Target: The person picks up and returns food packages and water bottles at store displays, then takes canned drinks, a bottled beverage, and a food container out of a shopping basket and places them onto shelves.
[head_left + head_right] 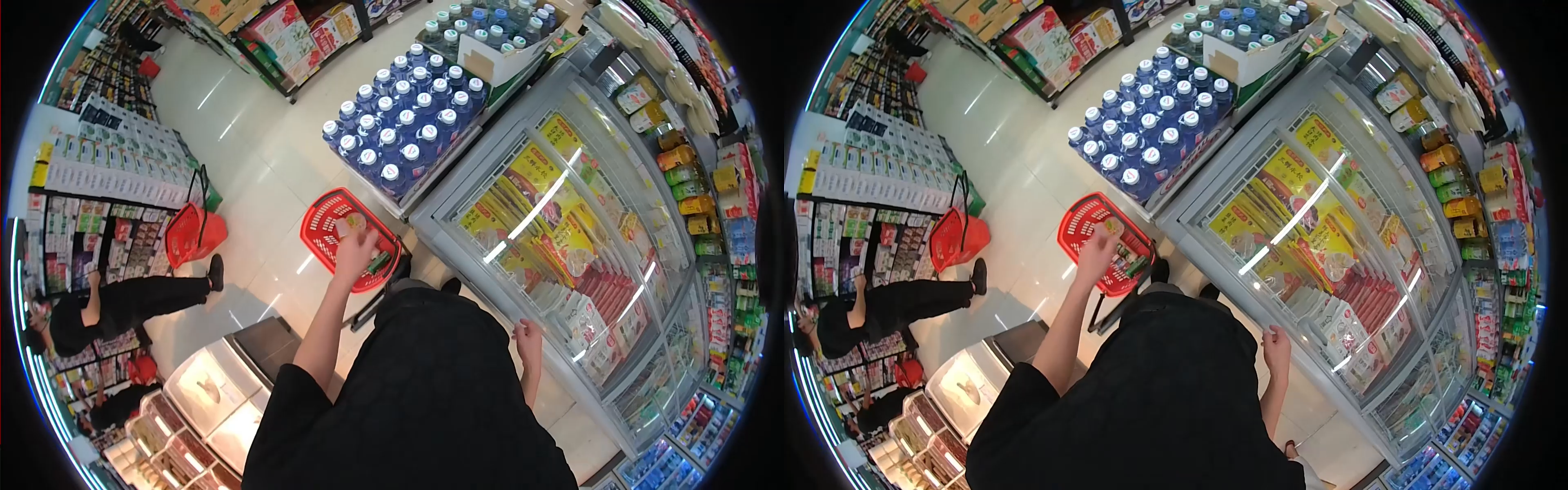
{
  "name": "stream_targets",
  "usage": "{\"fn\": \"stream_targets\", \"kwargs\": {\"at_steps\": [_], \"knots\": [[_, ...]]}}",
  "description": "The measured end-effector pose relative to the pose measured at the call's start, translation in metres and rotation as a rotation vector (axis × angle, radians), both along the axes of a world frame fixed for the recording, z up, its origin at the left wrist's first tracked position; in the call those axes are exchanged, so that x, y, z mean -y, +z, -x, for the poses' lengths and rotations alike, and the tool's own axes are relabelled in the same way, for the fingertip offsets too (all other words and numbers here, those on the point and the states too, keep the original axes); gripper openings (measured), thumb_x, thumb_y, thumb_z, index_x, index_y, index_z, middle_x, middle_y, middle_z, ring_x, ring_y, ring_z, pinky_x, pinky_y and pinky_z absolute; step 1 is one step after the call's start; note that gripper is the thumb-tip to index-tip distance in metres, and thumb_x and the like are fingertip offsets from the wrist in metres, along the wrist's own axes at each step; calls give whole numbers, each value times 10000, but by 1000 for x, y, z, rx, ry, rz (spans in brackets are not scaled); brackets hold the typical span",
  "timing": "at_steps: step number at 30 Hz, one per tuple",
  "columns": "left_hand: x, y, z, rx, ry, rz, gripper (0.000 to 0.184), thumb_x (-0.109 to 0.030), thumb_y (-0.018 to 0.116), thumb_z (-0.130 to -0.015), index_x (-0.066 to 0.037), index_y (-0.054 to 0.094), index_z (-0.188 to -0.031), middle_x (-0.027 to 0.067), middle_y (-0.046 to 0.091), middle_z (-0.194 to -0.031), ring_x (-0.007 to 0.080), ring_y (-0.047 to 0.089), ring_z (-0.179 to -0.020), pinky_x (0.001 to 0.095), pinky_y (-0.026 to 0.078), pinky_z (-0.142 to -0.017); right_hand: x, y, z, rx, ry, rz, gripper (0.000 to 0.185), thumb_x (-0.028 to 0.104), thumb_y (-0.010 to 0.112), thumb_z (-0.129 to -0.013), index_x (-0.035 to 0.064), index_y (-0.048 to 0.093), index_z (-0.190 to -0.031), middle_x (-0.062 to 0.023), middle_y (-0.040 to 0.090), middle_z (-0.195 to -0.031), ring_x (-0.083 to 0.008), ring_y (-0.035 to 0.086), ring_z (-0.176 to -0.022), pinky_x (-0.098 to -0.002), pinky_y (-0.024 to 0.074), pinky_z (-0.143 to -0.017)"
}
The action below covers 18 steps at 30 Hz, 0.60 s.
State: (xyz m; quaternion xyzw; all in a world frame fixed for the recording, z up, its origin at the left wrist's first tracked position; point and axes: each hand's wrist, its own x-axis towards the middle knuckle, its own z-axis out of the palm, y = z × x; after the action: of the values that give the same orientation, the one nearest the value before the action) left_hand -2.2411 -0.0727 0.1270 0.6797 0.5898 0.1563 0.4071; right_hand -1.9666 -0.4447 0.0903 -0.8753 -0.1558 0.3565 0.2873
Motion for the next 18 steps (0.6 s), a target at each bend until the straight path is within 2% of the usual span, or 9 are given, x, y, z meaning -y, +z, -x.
{"fn": "stream_targets", "kwargs": {"at_steps": [2,4,5,7,8,11,14,18], "knots": [[-37,14,-31,47,-10,-142,391,-337,609,-832,-15,562,-1048,152,614,-764,308,620,-714,376,477,-655,3,-2,0,-11,-28,-16,367,204,563,-858,-51,554,-1121,-126,642,-781,-167,620,-674,-278,483,-651],[-55,52,-70,43,-72,-434,412,-352,630,-817,-32,528,-1056,148,603,-798,324,616,-699,400,483,-633,5,0,-2,-18,-59,-29,364,203,560,-861,-50,553,-1123,-127,641,-786,-169,621,-679,-280,484,-653],[-66,51,-80,52,-80,-433,412,-352,630,-817,-32,528,-1056,148,603,-798,324,616,-699,400,483,-633,4,4,-5,5,-54,-32,362,200,556,-863,-50,553,-1125,-126,640,-790,-169,620,-686,-281,483,-654],[-81,47,-97,-276,-288,-563,414,-361,626,-817,-35,498,-1037,175,602,-849,353,624,-735,423,499,-629,5,10,-10,32,-58,-34,359,196,552,-866,-50,552,-1126,-125,639,-793,-169,620,-693,-282,483,-656],[-84,43,-102,-269,-294,-565,414,-361,626,-817,-35,498,-1037,175,602,-849,353,624,-735,423,499,-629,6,13,-13,48,-83,-46,357,197,548,-867,-50,551,-1125,-125,639,-799,-169,619,-698,-281,482,-660],[-90,36,-104,-475,-338,-342,384,-344,608,-830,-22,471,-986,201,604,-849,388,623,-764,450,512,-649,8,17,-18,79,-148,-83,346,197,558,-861,-40,562,-1114,-116,629,-774,-163,609,-700,-285,471,-652],[-90,20,-101,-407,-365,-476,368,-333,606,-829,-17,470,-959,200,610,-841,388,622,-755,451,509,-658,3,21,-16,86,-179,-126,334,193,566,-857,-28,572,-1106,-104,617,-746,-155,598,-697,-285,462,-641],[-82,56,-94,-334,-421,-530,337,-314,600,-831,-22,473,-942,192,614,-845,381,620,-751,445,504,-661,-23,26,-16,88,-141,-228,317,173,561,-862,-23,569,-1110,-86,603,-734,-141,590,-697,-268,464,-653]]}}
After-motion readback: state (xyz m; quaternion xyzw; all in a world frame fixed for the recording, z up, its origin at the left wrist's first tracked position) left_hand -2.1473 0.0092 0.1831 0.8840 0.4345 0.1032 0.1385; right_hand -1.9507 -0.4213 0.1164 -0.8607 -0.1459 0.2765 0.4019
